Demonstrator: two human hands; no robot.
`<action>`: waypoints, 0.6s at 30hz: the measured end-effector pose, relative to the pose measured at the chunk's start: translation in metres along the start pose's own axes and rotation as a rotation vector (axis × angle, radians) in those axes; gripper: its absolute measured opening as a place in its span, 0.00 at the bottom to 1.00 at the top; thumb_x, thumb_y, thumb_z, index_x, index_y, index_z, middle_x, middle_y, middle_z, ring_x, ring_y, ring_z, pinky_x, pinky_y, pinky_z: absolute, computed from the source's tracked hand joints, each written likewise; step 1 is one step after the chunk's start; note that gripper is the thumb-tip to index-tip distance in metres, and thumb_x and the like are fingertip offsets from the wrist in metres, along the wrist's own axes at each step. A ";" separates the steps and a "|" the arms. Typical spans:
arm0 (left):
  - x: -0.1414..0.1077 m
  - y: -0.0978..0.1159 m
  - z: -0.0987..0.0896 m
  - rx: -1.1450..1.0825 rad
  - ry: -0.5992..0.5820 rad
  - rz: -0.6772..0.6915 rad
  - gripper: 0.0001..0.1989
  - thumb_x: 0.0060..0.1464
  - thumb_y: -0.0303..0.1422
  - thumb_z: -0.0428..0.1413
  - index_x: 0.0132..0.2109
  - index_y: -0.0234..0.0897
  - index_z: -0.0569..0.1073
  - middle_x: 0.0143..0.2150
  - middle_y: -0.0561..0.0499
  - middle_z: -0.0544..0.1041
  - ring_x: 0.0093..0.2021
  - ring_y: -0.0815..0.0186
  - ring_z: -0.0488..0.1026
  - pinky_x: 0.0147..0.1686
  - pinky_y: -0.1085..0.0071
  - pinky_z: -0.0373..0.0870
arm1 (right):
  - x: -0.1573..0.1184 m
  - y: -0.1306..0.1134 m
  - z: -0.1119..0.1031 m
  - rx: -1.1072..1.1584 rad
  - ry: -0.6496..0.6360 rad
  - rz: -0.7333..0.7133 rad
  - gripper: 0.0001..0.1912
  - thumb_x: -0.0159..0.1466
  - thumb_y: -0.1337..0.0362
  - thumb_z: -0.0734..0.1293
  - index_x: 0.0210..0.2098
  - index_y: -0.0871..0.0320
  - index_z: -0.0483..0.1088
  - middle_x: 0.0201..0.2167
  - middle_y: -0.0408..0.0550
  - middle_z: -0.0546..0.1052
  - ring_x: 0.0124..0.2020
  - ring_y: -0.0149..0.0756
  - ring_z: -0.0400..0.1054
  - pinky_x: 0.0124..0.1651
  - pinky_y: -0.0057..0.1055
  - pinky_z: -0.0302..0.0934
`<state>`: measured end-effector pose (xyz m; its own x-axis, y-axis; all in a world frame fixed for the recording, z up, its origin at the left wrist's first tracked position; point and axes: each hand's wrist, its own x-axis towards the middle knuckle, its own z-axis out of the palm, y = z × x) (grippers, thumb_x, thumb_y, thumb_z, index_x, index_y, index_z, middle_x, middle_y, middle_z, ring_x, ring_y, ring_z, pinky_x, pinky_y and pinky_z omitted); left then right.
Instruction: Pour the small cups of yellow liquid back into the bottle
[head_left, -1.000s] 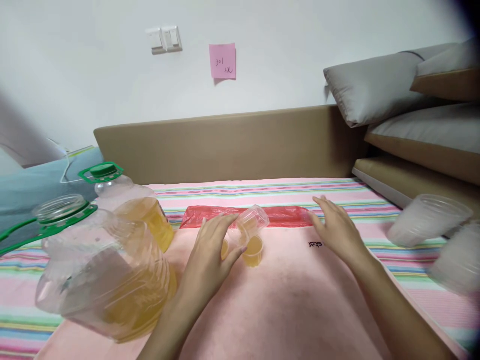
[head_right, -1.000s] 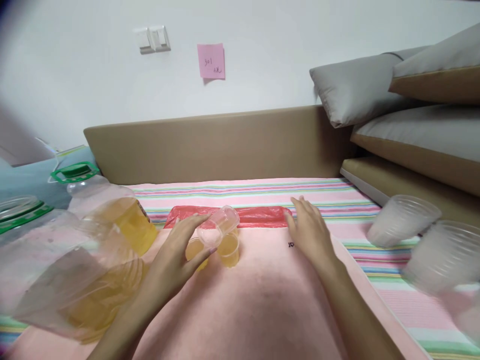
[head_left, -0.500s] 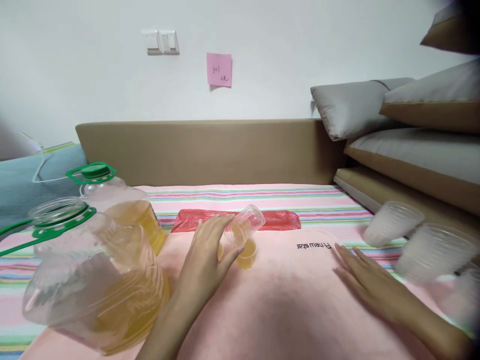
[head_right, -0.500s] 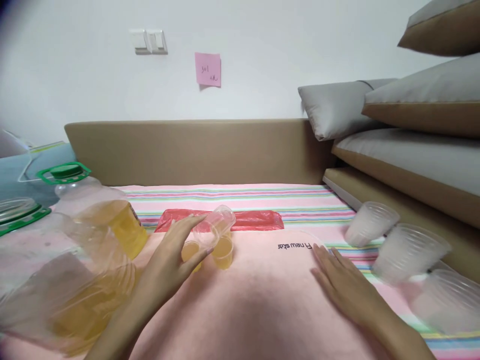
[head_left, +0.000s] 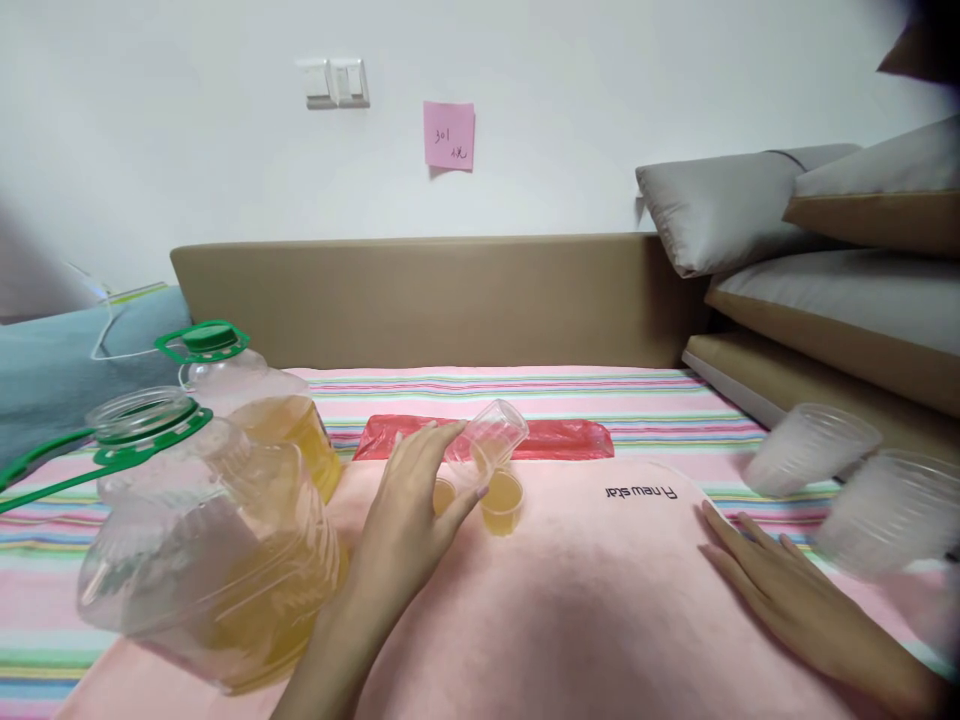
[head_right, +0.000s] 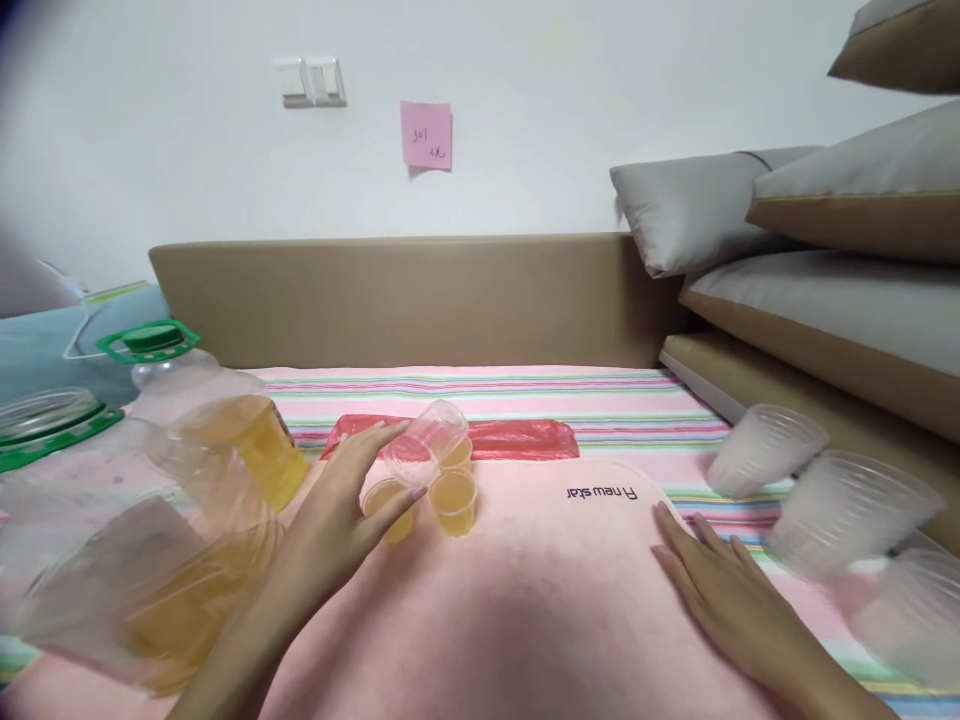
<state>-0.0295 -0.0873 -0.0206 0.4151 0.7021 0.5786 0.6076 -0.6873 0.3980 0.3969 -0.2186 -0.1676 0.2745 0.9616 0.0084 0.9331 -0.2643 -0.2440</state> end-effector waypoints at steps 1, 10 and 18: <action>0.000 0.000 0.000 -0.001 -0.001 0.002 0.25 0.68 0.39 0.60 0.67 0.47 0.64 0.67 0.46 0.74 0.69 0.50 0.69 0.68 0.45 0.66 | -0.001 0.002 0.001 -0.004 0.016 -0.004 0.48 0.66 0.35 0.44 0.69 0.55 0.69 0.72 0.46 0.63 0.75 0.59 0.50 0.76 0.61 0.49; -0.001 -0.003 0.003 0.005 -0.009 0.019 0.25 0.67 0.38 0.61 0.67 0.45 0.64 0.68 0.44 0.73 0.70 0.49 0.67 0.67 0.46 0.66 | 0.000 0.005 0.009 -0.021 -0.068 0.020 0.50 0.65 0.34 0.43 0.72 0.56 0.66 0.74 0.43 0.60 0.77 0.58 0.45 0.76 0.63 0.48; -0.001 0.000 0.005 -0.039 -0.037 -0.006 0.26 0.67 0.37 0.61 0.67 0.47 0.64 0.68 0.44 0.73 0.69 0.48 0.68 0.70 0.41 0.62 | 0.002 -0.009 0.004 -0.001 -0.023 0.019 0.45 0.70 0.38 0.43 0.73 0.55 0.64 0.76 0.46 0.57 0.77 0.63 0.44 0.74 0.66 0.48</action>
<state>-0.0272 -0.0870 -0.0246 0.4368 0.7125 0.5492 0.5840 -0.6889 0.4293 0.3879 -0.2137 -0.1693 0.2870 0.9577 -0.0184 0.9278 -0.2828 -0.2433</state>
